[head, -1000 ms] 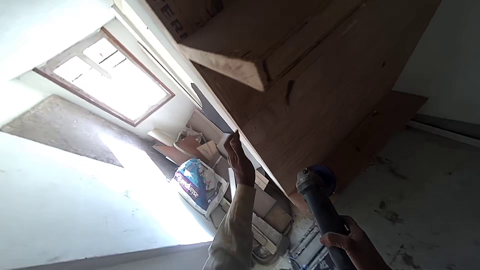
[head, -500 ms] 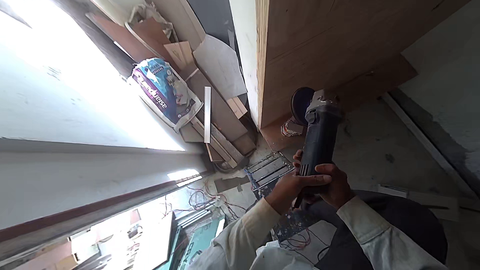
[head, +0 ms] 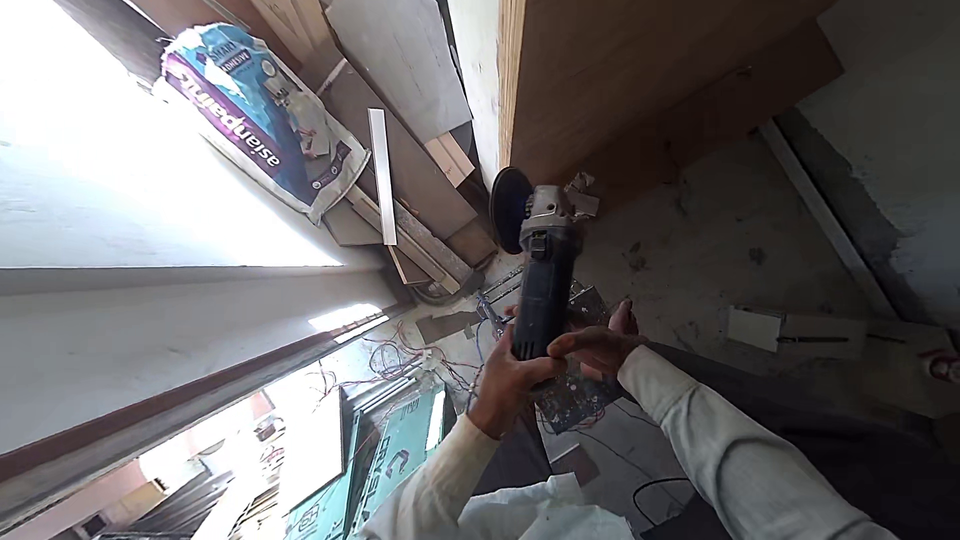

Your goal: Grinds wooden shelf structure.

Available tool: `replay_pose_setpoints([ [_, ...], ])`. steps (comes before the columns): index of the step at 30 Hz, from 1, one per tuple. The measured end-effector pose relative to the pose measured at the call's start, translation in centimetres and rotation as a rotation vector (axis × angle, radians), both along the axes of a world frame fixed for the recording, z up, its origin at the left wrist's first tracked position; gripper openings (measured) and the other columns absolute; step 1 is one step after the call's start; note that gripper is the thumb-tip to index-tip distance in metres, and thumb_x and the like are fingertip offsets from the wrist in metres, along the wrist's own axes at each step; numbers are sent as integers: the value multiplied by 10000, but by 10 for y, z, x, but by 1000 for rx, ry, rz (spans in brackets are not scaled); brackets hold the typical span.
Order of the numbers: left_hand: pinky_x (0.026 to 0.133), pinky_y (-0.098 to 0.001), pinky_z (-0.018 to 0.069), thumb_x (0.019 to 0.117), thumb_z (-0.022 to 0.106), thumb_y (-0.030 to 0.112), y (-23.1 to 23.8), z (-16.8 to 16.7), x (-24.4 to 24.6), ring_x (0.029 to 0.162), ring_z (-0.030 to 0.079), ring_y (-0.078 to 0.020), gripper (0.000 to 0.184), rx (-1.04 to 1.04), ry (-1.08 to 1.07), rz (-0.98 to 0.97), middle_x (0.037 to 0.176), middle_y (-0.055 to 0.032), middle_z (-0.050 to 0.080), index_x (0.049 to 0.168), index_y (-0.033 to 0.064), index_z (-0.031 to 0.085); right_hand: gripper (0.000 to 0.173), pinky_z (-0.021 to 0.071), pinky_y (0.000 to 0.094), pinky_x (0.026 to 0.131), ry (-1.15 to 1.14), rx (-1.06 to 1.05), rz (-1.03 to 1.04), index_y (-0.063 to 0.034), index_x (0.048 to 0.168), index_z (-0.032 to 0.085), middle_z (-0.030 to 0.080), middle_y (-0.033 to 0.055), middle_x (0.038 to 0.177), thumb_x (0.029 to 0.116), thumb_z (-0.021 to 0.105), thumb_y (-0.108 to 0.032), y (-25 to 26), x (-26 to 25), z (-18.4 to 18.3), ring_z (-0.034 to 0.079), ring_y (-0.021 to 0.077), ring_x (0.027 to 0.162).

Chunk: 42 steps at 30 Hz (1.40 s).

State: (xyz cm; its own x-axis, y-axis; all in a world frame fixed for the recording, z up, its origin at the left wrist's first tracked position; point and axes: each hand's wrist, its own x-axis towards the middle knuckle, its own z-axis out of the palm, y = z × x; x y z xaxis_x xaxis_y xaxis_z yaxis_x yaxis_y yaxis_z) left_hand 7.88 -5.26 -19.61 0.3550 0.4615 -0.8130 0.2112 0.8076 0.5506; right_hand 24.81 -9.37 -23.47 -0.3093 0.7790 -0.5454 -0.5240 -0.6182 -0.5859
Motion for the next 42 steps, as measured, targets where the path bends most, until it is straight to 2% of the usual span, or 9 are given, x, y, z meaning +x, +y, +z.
replay_pose_setpoints([
  [2, 743, -373, 604, 649, 863, 104, 4, -10, -21, 862, 710, -203, 687, 34, 148, -50, 987, -114, 718, 1278, 52, 591, 655, 492, 265, 1041, -188, 57, 168, -63, 1429, 478, 638, 10, 1312, 845, 724, -228, 1, 7, -23, 602, 61, 1196],
  [5, 760, -412, 591, 674, 859, 144, 14, -28, -52, 874, 695, -220, 644, 41, 328, -119, 989, -124, 699, 1250, 30, 595, 552, 489, 469, 1068, -728, -63, 167, 9, 1438, 522, 593, 193, 1403, 988, 682, -269, -15, 43, -88, 597, 290, 1265],
  [7, 757, -419, 587, 631, 860, 204, 15, -42, -78, 883, 697, -213, 683, 51, 453, -123, 994, -112, 704, 1245, 41, 607, 714, 417, 608, 1113, -1052, -293, 115, -28, 1480, 501, 533, 244, 1470, 941, 737, -433, -45, 73, -146, 525, 410, 1351],
  [10, 751, -430, 601, 573, 847, 302, 12, -67, -117, 911, 705, -216, 801, 47, 594, -79, 1041, -107, 706, 1290, 51, 592, 1064, 310, 682, 1156, -1164, -663, 210, -74, 1620, 259, 360, 310, 1582, 852, 753, -620, -104, 97, -237, 367, 497, 1451],
  [13, 764, -440, 594, 584, 838, 238, 11, -92, -147, 927, 698, -225, 789, 18, 712, -12, 1056, -133, 698, 1293, 15, 575, 965, 420, 656, 1060, -1218, -726, 269, -153, 1586, 357, 588, 279, 1392, 844, 757, -623, -150, 80, -288, 564, 470, 1287],
  [17, 644, -357, 581, 720, 772, 172, 17, -124, -155, 741, 673, -154, 588, -13, 801, 76, 907, -74, 671, 1232, -11, 548, 841, 493, 710, 820, -1557, -498, 188, -9, 1423, 557, 696, 316, 1149, 883, 663, -645, -174, 63, -305, 679, 545, 1002],
  [21, 532, -301, 560, 824, 688, 141, 19, -166, -154, 586, 638, -134, 334, 21, 773, 253, 752, -41, 654, 1110, -1, 588, 866, 497, 712, 703, -1687, -385, 119, 39, 1328, 620, 712, 326, 1059, 907, 493, -707, -181, 60, -311, 694, 559, 890],
  [30, 493, -257, 540, 933, 573, 120, 19, -216, -143, 593, 657, -129, 148, 91, 705, 380, 755, -61, 677, 1043, 37, 627, 933, 507, 663, 648, -1759, -304, 23, 69, 1221, 661, 719, 310, 989, 927, 357, -763, -188, 57, -321, 707, 517, 829],
  [42, 454, -234, 528, 965, 514, 139, -20, -221, -111, 559, 653, -113, 150, 160, 697, 378, 731, -49, 671, 1050, 67, 615, 885, 522, 605, 612, -1695, -286, -11, 51, 1132, 671, 700, 271, 933, 937, 380, -762, -187, 58, -322, 701, 467, 792],
])
